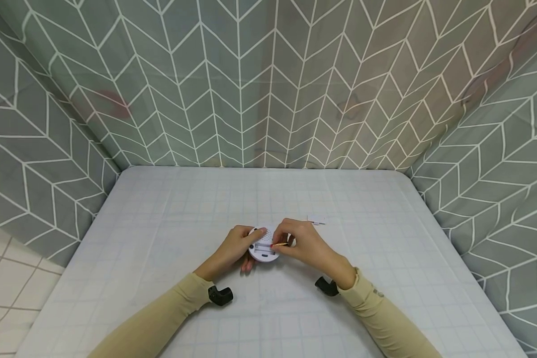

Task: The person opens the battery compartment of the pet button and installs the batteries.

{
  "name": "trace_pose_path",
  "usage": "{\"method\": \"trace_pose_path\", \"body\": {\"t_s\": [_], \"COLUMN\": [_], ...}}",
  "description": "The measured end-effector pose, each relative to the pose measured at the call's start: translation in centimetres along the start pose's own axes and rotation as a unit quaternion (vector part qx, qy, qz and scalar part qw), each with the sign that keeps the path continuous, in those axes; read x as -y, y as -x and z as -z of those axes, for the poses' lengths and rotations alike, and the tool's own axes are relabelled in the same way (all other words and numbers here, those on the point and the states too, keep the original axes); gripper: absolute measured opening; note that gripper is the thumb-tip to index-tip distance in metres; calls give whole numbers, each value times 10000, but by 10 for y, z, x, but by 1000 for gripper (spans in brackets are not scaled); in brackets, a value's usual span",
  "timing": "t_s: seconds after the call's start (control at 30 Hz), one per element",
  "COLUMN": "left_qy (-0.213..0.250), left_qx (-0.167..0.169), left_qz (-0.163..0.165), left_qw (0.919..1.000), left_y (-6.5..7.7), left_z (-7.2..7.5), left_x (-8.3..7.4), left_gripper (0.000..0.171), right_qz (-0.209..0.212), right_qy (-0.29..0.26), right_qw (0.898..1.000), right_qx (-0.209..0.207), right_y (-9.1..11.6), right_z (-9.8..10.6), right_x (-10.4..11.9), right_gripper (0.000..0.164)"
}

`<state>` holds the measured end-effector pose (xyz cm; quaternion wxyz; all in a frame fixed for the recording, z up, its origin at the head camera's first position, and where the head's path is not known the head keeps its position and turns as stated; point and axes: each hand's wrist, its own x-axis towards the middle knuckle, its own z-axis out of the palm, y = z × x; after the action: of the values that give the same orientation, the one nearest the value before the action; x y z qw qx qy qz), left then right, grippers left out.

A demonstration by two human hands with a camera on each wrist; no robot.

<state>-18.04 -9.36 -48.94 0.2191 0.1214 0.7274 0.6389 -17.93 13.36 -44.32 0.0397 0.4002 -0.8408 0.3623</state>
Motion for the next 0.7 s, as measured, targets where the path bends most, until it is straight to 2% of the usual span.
{"method": "trace_pose_path", "body": {"t_s": [0.23,0.7], "left_qy": [-108,-83], "left_qx": [44,11], "left_qz": [-108,-62], "left_qw": [9999,9999], "left_y": [0,1], "left_z": [0,1], "left_x": [-1,1], "left_gripper": [55,58], "right_qz": [-70,323], "right_qy": [92,-131], "right_qw": [9998,9990], "right_qx": [-144,-281], "right_y": [1,-1], "right_z": [-4,-11], "right_x": [0,-1], "right_gripper": [16,16]}}
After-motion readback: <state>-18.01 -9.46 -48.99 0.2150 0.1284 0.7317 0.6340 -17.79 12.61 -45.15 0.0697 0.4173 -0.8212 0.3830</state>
